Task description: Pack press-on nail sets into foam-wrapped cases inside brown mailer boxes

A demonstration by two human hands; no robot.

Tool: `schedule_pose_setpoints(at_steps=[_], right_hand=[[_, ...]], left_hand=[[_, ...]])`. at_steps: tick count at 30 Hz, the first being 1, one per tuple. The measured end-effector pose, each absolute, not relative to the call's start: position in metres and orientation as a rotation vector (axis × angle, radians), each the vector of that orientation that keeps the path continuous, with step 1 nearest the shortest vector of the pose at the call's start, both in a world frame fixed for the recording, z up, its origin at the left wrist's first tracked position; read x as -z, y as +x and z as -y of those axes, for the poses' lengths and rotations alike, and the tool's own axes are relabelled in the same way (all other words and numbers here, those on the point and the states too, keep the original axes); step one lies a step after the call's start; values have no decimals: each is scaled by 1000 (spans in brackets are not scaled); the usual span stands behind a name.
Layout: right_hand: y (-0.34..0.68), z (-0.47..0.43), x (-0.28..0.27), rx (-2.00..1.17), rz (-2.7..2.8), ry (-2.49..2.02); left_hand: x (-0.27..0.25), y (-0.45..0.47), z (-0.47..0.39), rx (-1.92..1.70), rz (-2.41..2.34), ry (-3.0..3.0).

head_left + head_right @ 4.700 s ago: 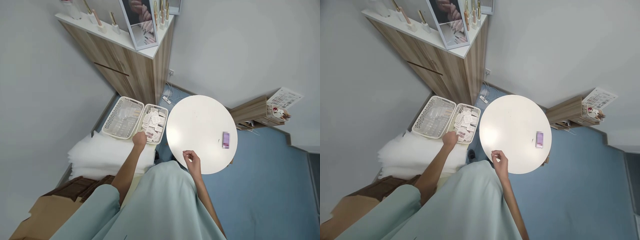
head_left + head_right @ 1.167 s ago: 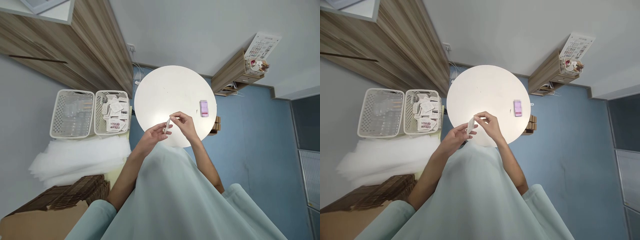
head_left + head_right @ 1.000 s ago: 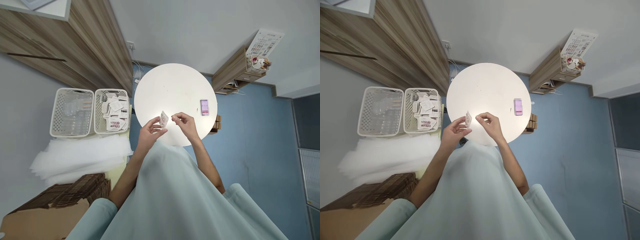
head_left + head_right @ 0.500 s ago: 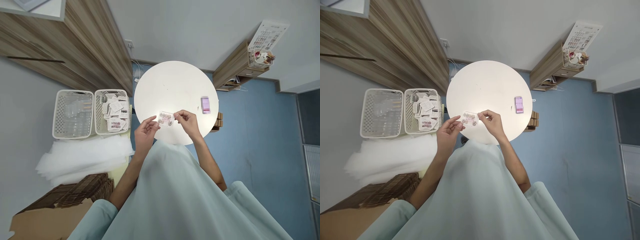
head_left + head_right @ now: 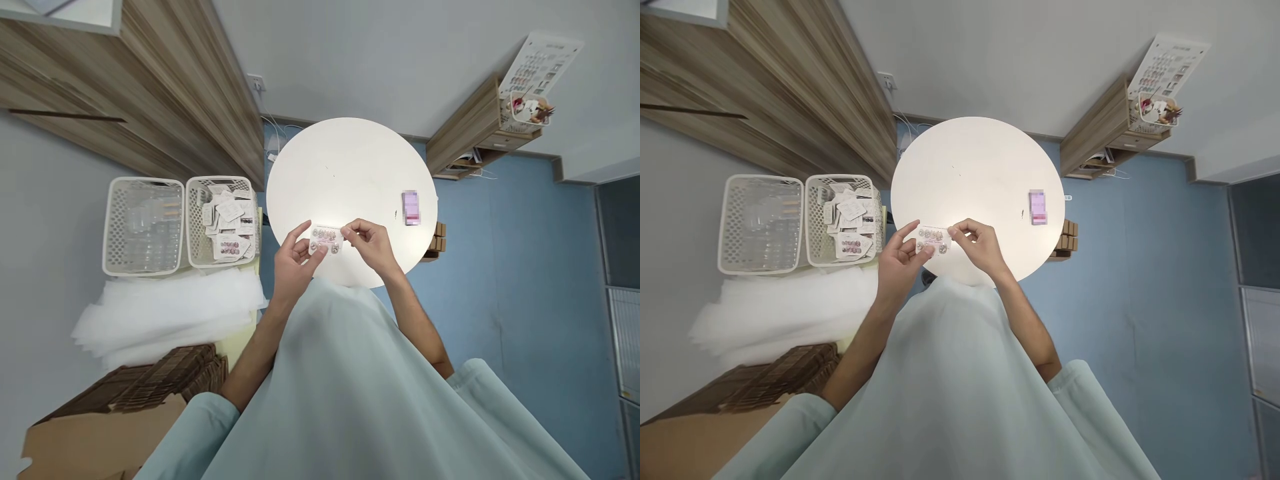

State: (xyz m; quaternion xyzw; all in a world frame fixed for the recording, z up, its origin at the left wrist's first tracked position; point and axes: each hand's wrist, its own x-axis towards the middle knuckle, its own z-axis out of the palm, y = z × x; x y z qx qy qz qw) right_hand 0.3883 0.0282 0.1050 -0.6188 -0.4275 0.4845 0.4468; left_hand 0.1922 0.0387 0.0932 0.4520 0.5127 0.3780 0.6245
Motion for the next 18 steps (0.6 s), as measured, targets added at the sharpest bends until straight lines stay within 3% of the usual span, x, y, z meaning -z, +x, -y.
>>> schedule_pose_setpoints(at_steps=[18], right_hand=[[401,-18,-101,-1181,1034,-1540]], left_hand=[[-83,189,-38,-785,-1139,963]])
